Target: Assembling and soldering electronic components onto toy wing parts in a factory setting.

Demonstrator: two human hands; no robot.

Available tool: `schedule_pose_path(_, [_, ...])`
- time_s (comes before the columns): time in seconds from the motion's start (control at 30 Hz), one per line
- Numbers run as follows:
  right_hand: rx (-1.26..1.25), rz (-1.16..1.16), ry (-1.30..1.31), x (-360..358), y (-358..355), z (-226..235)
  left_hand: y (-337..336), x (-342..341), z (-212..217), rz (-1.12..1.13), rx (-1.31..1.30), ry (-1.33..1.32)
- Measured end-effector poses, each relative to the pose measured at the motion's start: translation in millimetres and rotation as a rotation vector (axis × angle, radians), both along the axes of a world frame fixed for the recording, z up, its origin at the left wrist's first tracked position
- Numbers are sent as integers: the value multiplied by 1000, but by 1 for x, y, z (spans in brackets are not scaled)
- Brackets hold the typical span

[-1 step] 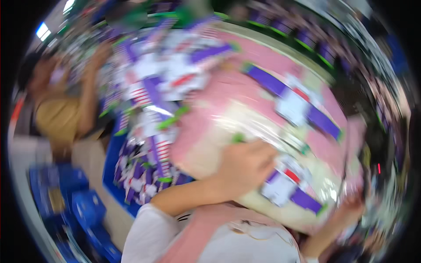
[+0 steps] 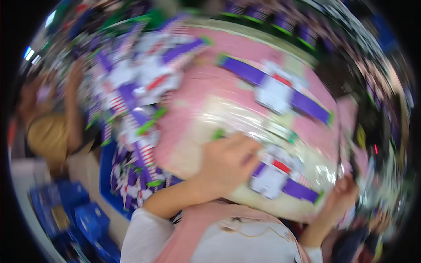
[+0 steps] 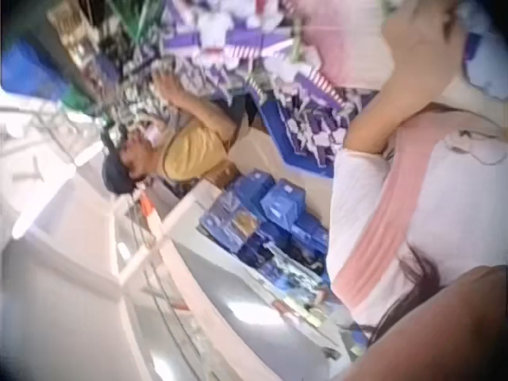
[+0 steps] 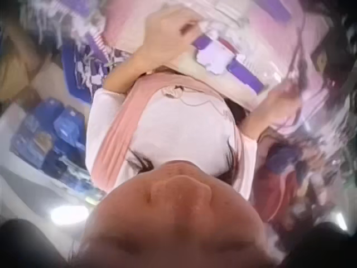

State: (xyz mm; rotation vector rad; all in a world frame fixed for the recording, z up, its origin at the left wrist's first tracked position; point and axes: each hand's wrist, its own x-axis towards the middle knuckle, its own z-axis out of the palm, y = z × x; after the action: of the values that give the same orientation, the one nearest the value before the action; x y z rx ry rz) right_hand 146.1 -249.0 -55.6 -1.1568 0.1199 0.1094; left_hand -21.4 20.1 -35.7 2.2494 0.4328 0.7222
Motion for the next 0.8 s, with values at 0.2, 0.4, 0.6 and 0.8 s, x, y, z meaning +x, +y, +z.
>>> schedule_pose_path(0.2, [26, 58, 104, -22, 42, 7, -13, 16, 25, -38, -43, 134])
schedule_pose_path(0.4, [-77, 148, 94, -27, 49, 5, -11, 14, 24, -51, -8, 174])
schedule_pose_path(0.6, [-101, 174, 93, -26, 53, 3, -8, 14, 27, -47, 26, 219])
schedule_pose_path(0.8, [-111, 206, 86, -23, 51, 3, -10, 17, 29, -49, 46, 250])
